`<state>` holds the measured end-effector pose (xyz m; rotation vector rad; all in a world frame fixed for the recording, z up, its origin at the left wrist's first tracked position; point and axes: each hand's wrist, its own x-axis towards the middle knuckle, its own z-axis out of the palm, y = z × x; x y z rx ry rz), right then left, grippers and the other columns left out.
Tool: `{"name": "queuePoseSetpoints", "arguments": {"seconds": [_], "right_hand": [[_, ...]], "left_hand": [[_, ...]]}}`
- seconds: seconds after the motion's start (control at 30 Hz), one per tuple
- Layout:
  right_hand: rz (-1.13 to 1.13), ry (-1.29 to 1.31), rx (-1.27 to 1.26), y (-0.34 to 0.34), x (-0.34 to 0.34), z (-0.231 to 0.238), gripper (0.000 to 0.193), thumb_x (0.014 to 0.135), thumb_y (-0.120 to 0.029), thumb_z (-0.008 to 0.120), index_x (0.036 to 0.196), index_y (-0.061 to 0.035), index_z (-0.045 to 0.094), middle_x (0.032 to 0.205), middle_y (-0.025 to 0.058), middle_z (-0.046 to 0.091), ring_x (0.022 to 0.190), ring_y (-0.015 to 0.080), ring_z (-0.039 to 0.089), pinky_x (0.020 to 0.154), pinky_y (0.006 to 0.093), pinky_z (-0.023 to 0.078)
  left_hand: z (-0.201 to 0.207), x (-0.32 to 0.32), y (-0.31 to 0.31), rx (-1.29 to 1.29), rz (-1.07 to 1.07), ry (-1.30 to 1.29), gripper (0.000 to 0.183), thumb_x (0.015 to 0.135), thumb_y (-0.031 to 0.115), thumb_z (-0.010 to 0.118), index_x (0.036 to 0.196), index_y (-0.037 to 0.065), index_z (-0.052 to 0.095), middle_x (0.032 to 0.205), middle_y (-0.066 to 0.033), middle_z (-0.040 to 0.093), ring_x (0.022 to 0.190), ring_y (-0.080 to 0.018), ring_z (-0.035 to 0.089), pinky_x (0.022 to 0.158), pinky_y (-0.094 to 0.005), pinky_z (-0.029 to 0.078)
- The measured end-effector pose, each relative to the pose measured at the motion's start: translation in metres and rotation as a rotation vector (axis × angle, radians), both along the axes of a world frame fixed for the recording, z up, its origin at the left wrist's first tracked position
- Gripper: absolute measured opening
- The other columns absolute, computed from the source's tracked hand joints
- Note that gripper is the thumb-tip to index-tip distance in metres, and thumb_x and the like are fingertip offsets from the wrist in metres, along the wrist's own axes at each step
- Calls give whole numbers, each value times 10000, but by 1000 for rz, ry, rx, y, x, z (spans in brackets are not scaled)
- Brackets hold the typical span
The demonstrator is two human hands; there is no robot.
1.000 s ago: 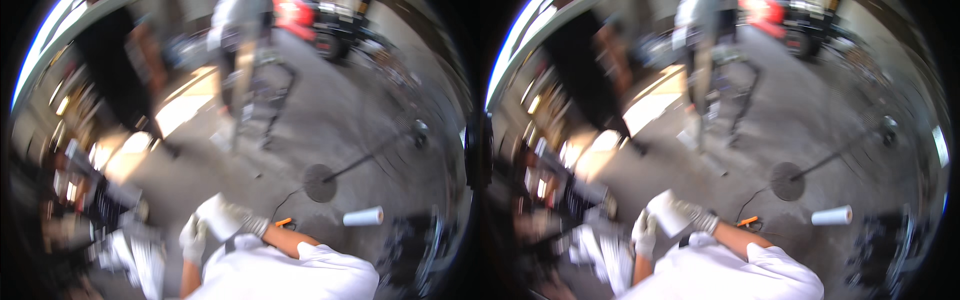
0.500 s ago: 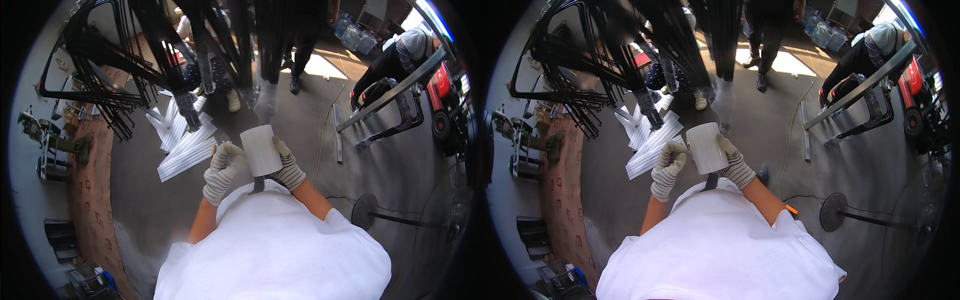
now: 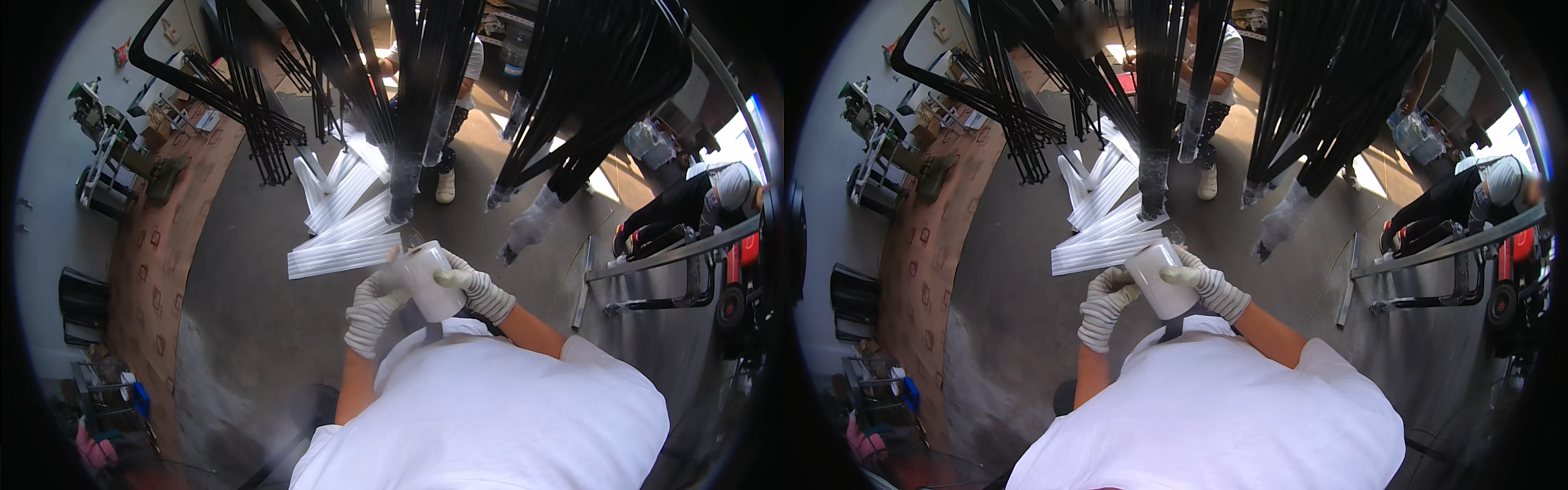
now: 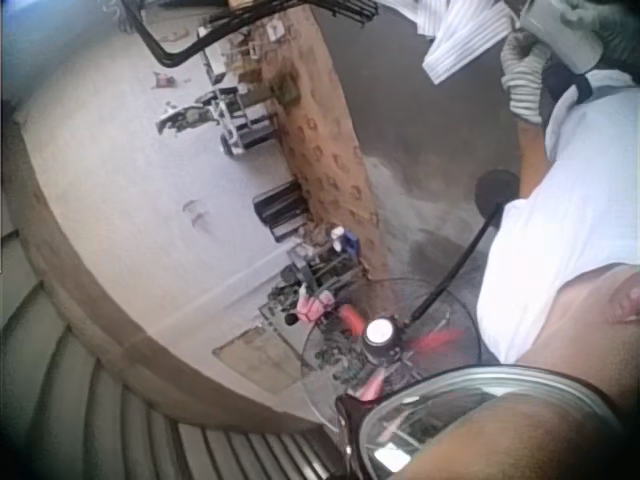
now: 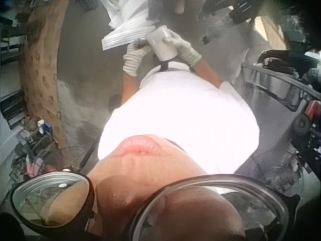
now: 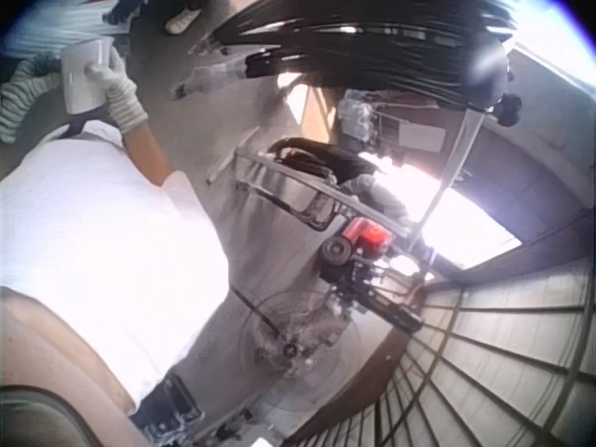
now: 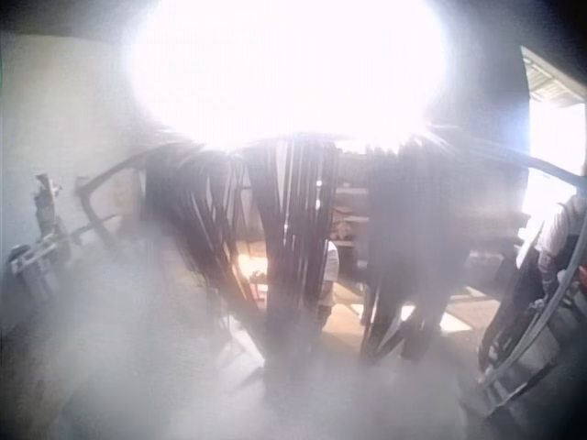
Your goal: The person uses a roll of plastic wrap to wrap the ends of black metal frames. They handle individual frames and a stack of frames while working on a fabrication floor.
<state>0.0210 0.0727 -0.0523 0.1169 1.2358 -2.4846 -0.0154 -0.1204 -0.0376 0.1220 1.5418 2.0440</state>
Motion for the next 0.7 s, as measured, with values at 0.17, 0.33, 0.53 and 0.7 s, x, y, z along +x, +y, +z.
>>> {"name": "queuePoseSetpoints", "arguments": {"seconds": [0.17,0.33,0.53,0.7], "right_hand": [[118,0,-5,-19,-73,7,739,669,-401,693,1227,-24,390,1057,115,522,1002,186,500,847,312,426],[56,-33,-181,-36,-120,22,659,710,-374,670,1181,16,426,1051,123,535,929,192,561,785,291,477],[-233,60,-276,-28,-118,29,600,731,-354,654,1186,-41,419,1031,97,538,875,167,575,750,286,495],[-655,114,-308,-30,-72,40,530,729,-320,648,1153,-71,450,1018,66,537,905,144,539,735,277,486]], "left_hand": [[0,-53,-29,-196,95,145,105,756,60,638,849,40,594,726,-20,601,623,-72,545,580,-213,463],[15,-99,-34,-249,170,273,60,768,21,567,827,22,562,730,-8,563,662,-65,505,613,-212,430],[18,-149,1,-232,-14,472,38,762,8,552,785,34,537,706,-13,542,655,-70,485,613,-222,412],[7,-166,39,-164,-259,716,62,744,-11,570,769,39,542,731,-31,524,669,-114,496,643,-241,417]]}}
